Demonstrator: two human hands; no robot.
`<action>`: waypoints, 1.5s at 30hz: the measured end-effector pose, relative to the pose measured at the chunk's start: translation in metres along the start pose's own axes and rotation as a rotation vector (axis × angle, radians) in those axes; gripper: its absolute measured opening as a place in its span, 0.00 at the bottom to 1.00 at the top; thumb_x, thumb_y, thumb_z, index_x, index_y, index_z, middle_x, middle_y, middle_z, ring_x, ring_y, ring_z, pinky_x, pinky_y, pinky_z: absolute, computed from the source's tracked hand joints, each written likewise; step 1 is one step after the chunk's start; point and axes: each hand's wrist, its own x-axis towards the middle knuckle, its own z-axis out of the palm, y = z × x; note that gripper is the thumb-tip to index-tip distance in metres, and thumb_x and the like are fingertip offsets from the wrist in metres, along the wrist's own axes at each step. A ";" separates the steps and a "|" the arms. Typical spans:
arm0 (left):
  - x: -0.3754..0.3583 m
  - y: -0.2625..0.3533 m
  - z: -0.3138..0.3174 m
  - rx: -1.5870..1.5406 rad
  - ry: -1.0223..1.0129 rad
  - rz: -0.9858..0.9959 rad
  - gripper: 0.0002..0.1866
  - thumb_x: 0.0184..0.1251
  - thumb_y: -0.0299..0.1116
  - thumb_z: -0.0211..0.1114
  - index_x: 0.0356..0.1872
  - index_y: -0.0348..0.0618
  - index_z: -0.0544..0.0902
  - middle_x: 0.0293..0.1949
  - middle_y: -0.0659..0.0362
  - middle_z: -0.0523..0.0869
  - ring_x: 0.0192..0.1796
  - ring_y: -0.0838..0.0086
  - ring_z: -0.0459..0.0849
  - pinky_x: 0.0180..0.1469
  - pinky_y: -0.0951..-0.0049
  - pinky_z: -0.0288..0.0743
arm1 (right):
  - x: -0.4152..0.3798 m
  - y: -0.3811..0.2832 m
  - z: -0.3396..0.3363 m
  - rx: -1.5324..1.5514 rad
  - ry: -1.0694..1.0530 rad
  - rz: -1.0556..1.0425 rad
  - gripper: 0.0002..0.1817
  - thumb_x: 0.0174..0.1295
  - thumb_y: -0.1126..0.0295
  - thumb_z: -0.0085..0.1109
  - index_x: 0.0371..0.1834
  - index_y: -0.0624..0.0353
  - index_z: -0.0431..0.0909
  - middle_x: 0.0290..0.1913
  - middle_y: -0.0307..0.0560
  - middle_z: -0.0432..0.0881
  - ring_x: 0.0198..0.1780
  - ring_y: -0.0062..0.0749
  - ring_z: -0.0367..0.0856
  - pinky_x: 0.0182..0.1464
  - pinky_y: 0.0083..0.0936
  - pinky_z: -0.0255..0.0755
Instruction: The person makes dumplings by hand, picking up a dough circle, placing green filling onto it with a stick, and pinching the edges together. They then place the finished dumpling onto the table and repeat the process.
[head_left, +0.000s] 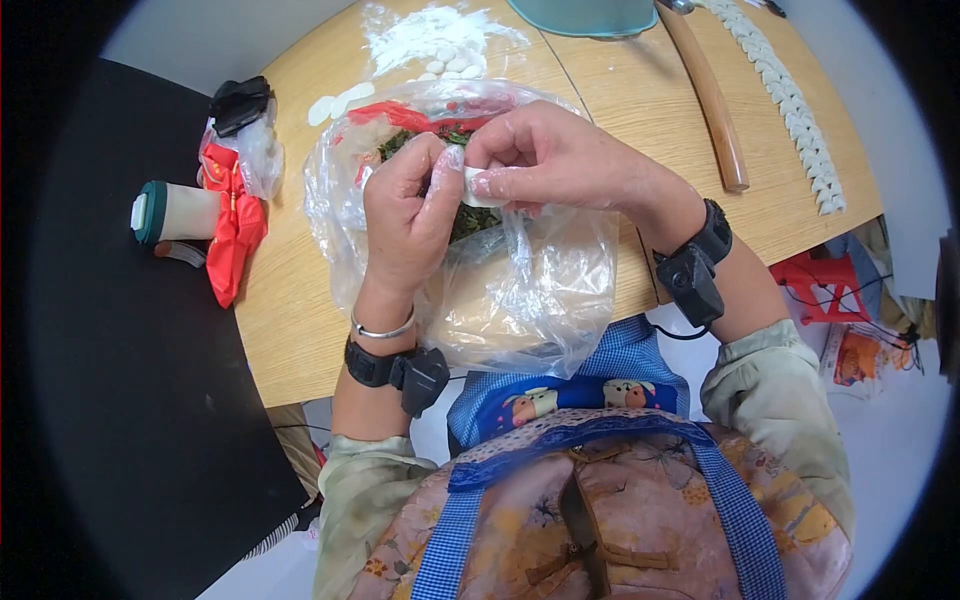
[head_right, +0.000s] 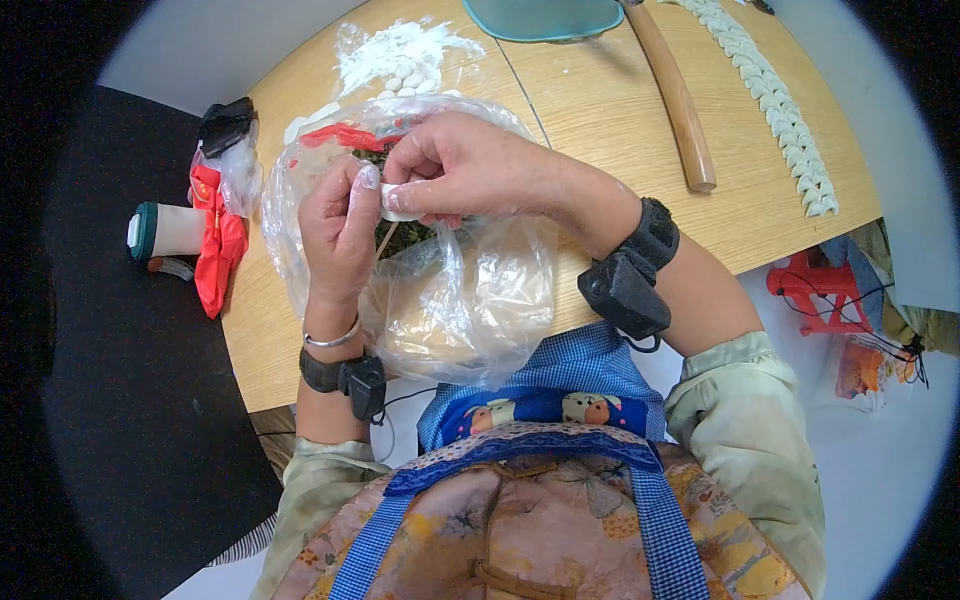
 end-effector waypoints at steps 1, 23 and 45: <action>0.000 0.000 0.001 -0.009 0.012 -0.009 0.14 0.73 0.30 0.58 0.25 0.39 0.73 0.22 0.66 0.69 0.27 0.83 0.64 0.29 0.78 0.60 | 0.000 0.000 0.000 0.001 0.000 -0.010 0.10 0.66 0.64 0.62 0.37 0.61 0.81 0.27 0.33 0.78 0.27 0.12 0.74 0.31 0.12 0.69; -0.002 -0.004 -0.003 -0.253 0.042 -0.122 0.12 0.73 0.30 0.58 0.27 0.37 0.75 0.24 0.65 0.72 0.29 0.83 0.67 0.31 0.79 0.62 | 0.002 0.007 -0.001 0.010 0.164 -0.101 0.09 0.66 0.66 0.63 0.40 0.62 0.83 0.35 0.31 0.79 0.36 0.13 0.74 0.39 0.14 0.69; -0.002 0.001 0.002 -0.114 -0.002 -0.060 0.17 0.78 0.37 0.53 0.27 0.37 0.76 0.25 0.66 0.73 0.29 0.85 0.67 0.31 0.81 0.61 | 0.002 0.004 0.000 0.182 0.159 -0.105 0.09 0.68 0.68 0.60 0.46 0.61 0.76 0.33 0.35 0.82 0.33 0.14 0.81 0.36 0.11 0.75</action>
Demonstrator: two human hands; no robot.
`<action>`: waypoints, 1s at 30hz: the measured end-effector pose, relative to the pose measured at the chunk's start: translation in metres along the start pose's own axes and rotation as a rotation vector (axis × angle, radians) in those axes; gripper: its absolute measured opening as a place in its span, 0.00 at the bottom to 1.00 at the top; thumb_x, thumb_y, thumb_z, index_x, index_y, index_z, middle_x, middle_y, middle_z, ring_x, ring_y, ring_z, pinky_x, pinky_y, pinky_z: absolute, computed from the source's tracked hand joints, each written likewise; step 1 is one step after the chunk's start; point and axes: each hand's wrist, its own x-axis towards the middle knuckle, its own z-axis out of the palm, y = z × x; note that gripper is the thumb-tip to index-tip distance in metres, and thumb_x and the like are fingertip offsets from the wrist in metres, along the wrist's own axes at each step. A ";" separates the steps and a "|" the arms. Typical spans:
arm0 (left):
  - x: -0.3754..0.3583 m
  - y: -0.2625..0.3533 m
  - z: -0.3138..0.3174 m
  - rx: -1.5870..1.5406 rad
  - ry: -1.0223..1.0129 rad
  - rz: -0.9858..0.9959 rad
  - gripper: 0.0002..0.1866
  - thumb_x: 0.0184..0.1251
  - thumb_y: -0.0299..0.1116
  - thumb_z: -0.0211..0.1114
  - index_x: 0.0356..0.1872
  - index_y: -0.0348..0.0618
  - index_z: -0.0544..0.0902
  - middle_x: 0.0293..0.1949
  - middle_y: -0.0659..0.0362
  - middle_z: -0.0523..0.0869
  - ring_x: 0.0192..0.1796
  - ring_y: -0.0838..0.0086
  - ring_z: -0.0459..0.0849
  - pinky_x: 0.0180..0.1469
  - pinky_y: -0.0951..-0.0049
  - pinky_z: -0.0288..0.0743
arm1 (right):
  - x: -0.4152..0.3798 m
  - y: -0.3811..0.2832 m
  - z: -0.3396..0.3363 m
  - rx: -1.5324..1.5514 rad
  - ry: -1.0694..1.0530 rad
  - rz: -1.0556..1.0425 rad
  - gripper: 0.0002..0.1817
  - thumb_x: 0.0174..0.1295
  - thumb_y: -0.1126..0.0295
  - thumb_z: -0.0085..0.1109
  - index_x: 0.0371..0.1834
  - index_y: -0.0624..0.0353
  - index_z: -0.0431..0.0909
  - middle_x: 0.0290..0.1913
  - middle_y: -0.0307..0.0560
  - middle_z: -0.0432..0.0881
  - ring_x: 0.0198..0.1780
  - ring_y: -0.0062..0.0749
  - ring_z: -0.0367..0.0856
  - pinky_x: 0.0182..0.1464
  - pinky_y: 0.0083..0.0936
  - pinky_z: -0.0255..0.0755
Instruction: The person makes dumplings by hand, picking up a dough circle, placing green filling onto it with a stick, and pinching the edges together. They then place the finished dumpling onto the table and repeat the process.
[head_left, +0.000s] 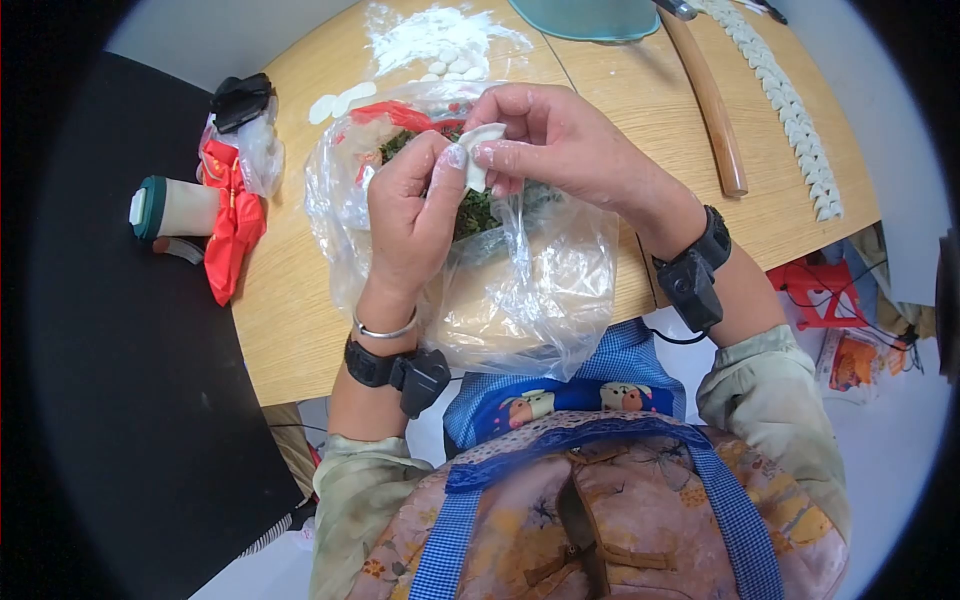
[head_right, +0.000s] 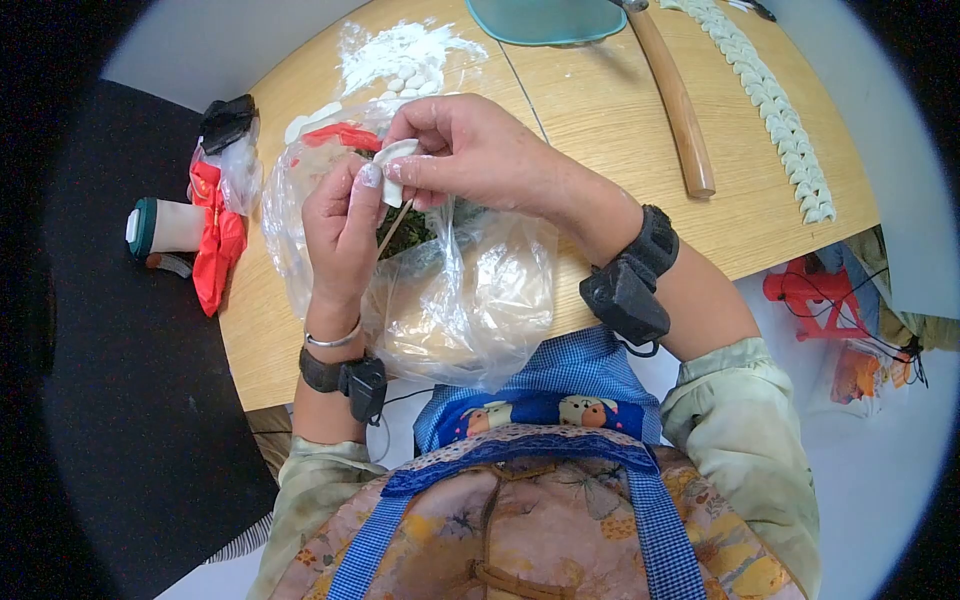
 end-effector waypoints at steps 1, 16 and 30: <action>0.000 0.001 0.000 0.046 -0.002 0.008 0.17 0.77 0.36 0.54 0.27 0.37 0.76 0.24 0.66 0.74 0.29 0.85 0.67 0.31 0.81 0.61 | 0.000 0.000 0.000 -0.004 -0.001 -0.012 0.09 0.68 0.68 0.60 0.45 0.61 0.76 0.33 0.36 0.82 0.34 0.14 0.82 0.36 0.11 0.75; -0.001 -0.002 0.000 -0.013 0.023 -0.031 0.13 0.75 0.32 0.55 0.29 0.38 0.76 0.25 0.66 0.74 0.29 0.85 0.67 0.31 0.81 0.61 | 0.001 0.005 0.003 0.031 0.075 -0.132 0.10 0.66 0.73 0.60 0.48 0.62 0.73 0.41 0.43 0.83 0.42 0.21 0.83 0.42 0.17 0.78; 0.002 -0.003 -0.003 -0.242 0.067 -0.177 0.13 0.76 0.33 0.55 0.29 0.40 0.74 0.26 0.69 0.71 0.29 0.86 0.65 0.32 0.83 0.59 | -0.001 0.003 0.007 -0.855 0.260 -0.523 0.14 0.57 0.70 0.64 0.46 0.61 0.77 0.34 0.52 0.82 0.34 0.46 0.83 0.36 0.34 0.76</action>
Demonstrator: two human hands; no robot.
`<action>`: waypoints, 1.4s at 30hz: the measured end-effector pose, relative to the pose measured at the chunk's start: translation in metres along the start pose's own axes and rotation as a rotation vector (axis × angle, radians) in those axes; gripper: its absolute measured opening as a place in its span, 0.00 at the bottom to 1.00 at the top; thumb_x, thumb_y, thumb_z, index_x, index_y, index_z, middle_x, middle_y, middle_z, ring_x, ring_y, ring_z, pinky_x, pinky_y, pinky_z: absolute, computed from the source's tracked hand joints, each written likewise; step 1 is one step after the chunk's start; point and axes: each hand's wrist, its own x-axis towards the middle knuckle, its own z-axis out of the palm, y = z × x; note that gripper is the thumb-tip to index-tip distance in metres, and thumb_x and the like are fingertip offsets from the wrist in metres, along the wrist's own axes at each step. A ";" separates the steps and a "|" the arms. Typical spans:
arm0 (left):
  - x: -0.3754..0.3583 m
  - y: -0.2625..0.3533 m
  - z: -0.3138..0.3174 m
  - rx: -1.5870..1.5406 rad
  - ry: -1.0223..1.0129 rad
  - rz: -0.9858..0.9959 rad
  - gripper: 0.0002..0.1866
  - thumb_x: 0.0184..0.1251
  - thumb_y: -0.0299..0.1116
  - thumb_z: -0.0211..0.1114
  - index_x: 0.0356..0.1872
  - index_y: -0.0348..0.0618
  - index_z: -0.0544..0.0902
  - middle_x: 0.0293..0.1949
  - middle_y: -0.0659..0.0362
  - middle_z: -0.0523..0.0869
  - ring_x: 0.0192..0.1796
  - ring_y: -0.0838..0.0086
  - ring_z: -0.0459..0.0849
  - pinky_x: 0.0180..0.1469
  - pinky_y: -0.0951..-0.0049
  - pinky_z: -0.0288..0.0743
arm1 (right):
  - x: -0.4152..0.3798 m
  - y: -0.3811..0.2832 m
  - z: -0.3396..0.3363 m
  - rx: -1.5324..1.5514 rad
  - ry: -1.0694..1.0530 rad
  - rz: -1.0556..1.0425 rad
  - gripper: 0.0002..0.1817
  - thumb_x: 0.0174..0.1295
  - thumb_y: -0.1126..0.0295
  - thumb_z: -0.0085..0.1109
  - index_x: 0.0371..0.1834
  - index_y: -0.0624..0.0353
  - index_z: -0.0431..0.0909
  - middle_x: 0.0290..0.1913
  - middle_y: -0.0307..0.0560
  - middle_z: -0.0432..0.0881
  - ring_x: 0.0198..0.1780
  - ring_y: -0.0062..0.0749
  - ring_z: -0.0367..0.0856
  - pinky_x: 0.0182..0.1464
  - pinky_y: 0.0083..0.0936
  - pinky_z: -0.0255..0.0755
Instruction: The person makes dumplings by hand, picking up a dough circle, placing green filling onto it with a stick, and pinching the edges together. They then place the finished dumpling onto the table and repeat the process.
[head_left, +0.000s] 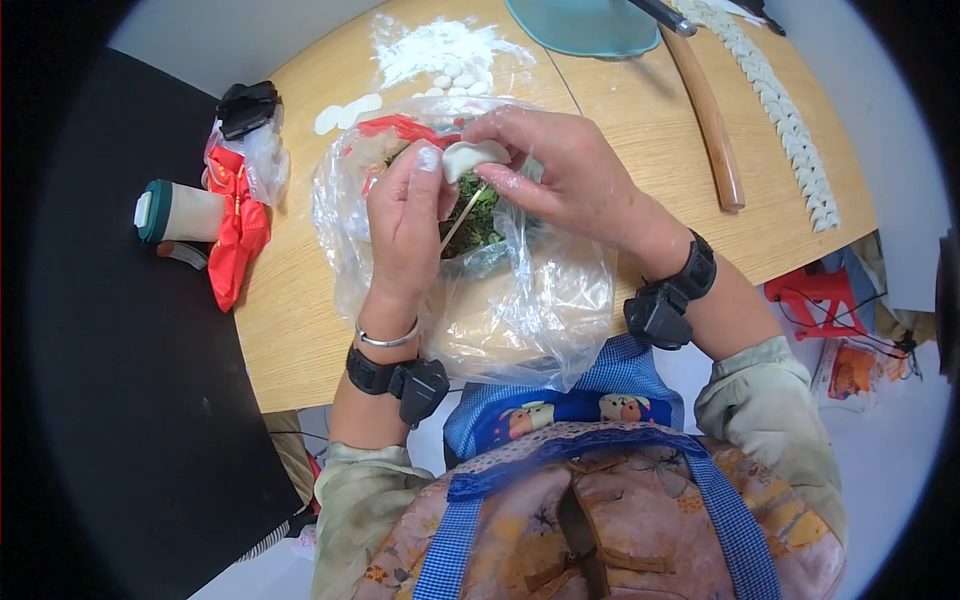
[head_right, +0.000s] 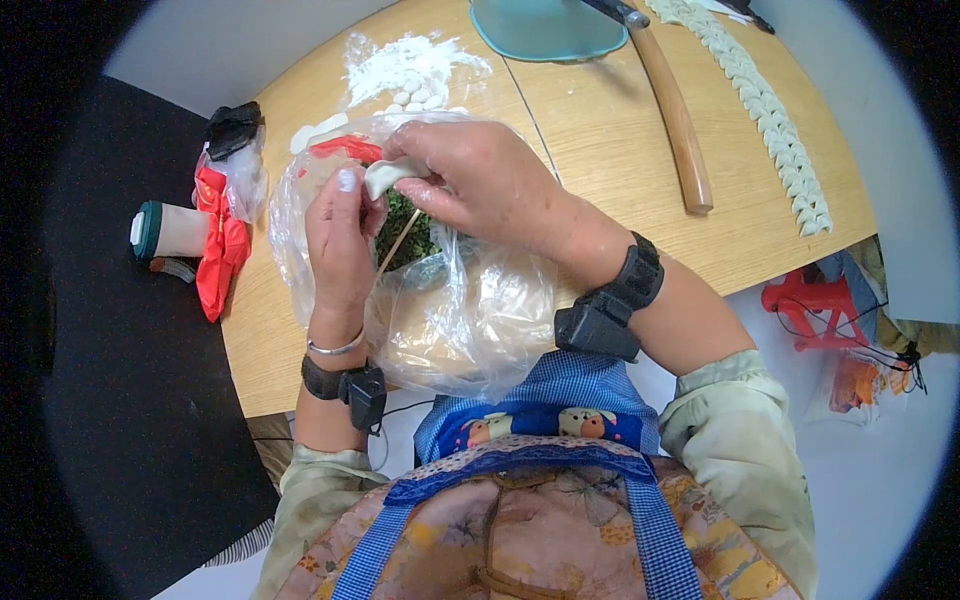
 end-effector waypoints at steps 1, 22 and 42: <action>0.000 -0.001 -0.001 -0.045 0.011 -0.001 0.12 0.76 0.33 0.56 0.29 0.40 0.74 0.26 0.69 0.71 0.30 0.87 0.65 0.32 0.83 0.59 | 0.000 0.000 0.000 -0.026 0.004 -0.018 0.14 0.57 0.69 0.64 0.46 0.61 0.77 0.34 0.51 0.82 0.34 0.46 0.83 0.36 0.34 0.76; 0.003 -0.009 -0.005 0.104 0.064 0.127 0.12 0.75 0.32 0.56 0.29 0.39 0.76 0.23 0.68 0.72 0.29 0.86 0.68 0.31 0.83 0.62 | -0.001 0.000 0.000 -0.047 0.041 0.056 0.13 0.58 0.71 0.62 0.46 0.61 0.77 0.36 0.54 0.83 0.35 0.48 0.83 0.38 0.36 0.76; 0.001 -0.005 0.000 0.195 0.056 0.154 0.19 0.78 0.42 0.50 0.28 0.40 0.73 0.24 0.66 0.71 0.26 0.83 0.65 0.28 0.80 0.58 | 0.001 0.000 0.000 -0.066 0.082 -0.019 0.10 0.59 0.72 0.62 0.43 0.62 0.78 0.34 0.51 0.81 0.33 0.42 0.82 0.35 0.32 0.75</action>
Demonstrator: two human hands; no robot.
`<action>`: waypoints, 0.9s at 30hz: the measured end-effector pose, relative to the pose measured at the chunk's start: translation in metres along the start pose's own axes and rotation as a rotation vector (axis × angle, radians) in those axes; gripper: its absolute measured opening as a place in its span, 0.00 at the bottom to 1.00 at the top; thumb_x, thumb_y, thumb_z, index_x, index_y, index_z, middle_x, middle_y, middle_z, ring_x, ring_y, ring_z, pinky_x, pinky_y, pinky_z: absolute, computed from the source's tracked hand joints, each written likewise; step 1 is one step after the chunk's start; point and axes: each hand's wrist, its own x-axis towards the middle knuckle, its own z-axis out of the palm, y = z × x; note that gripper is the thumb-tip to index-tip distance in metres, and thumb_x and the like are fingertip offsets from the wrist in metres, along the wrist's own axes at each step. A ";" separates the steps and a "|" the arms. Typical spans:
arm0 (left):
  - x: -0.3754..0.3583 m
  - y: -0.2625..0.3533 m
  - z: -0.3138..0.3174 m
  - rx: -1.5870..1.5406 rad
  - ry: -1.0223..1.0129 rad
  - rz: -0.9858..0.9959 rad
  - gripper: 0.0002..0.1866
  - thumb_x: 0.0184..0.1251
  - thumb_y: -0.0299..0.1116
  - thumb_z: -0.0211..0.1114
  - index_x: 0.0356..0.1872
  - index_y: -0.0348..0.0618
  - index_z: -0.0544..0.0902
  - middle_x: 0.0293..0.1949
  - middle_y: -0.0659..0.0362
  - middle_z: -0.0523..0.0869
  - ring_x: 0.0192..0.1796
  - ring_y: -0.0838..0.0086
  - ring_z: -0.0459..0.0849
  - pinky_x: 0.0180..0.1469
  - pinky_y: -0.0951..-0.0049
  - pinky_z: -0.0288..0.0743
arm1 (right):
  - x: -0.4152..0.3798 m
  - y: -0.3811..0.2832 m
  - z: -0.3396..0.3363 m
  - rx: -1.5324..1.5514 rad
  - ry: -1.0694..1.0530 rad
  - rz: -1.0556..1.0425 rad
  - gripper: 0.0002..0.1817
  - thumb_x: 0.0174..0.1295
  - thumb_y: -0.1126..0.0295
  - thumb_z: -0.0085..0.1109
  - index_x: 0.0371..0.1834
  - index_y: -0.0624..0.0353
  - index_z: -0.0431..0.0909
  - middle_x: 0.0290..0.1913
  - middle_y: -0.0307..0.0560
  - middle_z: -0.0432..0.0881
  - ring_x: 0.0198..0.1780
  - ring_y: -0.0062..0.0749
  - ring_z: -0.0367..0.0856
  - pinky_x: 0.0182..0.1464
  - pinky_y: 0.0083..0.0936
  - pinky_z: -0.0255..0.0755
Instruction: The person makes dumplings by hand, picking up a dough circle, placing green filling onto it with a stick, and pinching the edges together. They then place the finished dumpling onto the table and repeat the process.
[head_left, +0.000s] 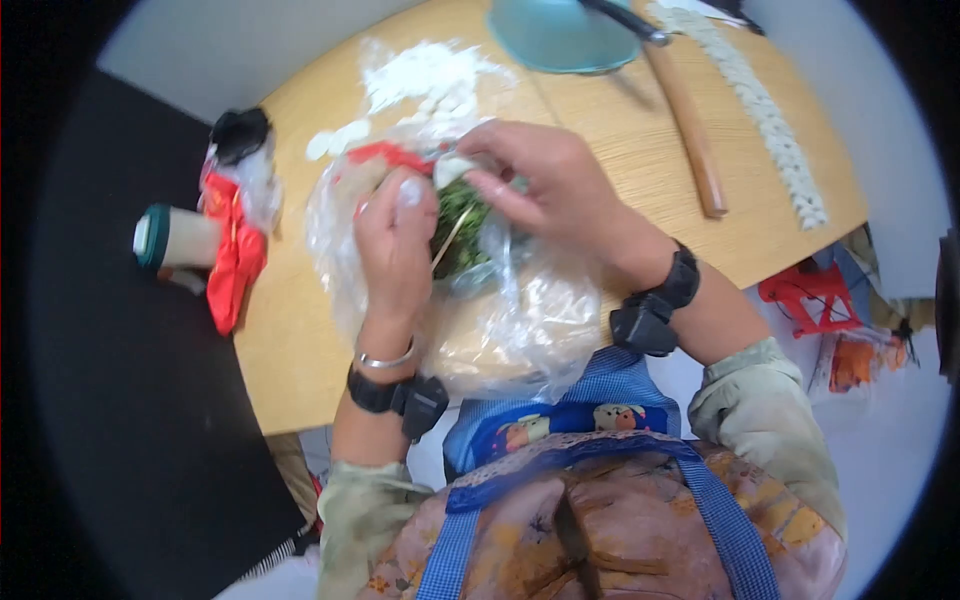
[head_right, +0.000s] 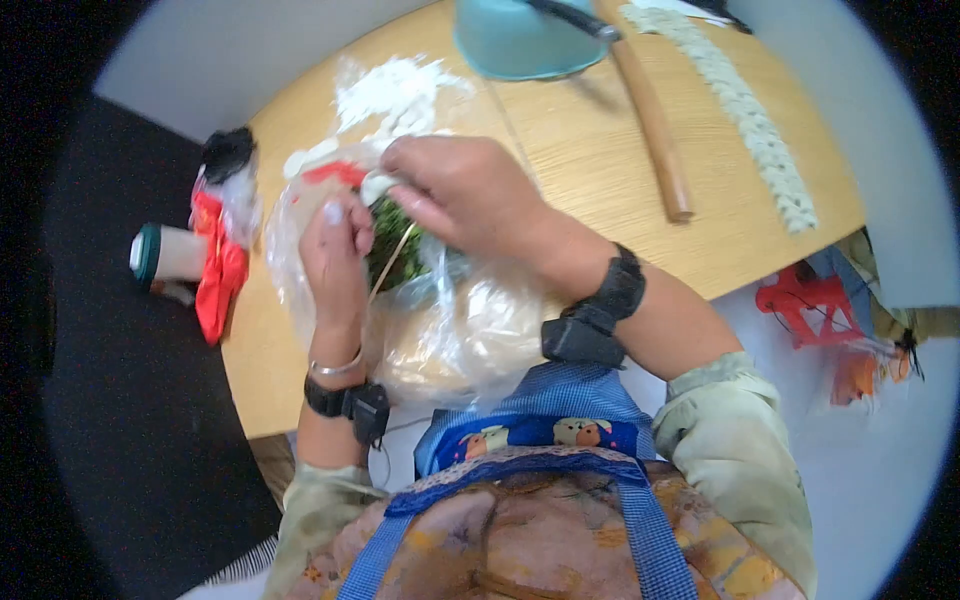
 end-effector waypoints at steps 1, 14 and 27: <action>-0.001 -0.002 -0.002 0.015 0.029 0.006 0.19 0.78 0.43 0.50 0.27 0.41 0.73 0.24 0.66 0.70 0.26 0.84 0.65 0.28 0.80 0.57 | 0.001 0.000 -0.007 -0.042 0.012 -0.022 0.10 0.60 0.74 0.62 0.45 0.62 0.79 0.34 0.50 0.82 0.30 0.36 0.82 0.34 0.26 0.76; -0.003 -0.009 0.001 0.128 -0.002 0.013 0.20 0.80 0.40 0.45 0.28 0.40 0.73 0.23 0.64 0.70 0.24 0.84 0.66 0.26 0.81 0.57 | 0.012 0.158 -0.224 -0.553 0.382 0.461 0.10 0.58 0.66 0.64 0.39 0.59 0.82 0.31 0.47 0.83 0.33 0.35 0.82 0.37 0.30 0.75; -0.003 -0.008 0.009 0.058 0.023 -0.127 0.23 0.78 0.47 0.48 0.28 0.39 0.74 0.23 0.63 0.72 0.24 0.82 0.68 0.26 0.81 0.58 | -0.003 0.270 -0.229 -0.878 0.024 0.568 0.07 0.52 0.70 0.62 0.35 0.54 0.82 0.37 0.51 0.83 0.45 0.51 0.79 0.46 0.42 0.72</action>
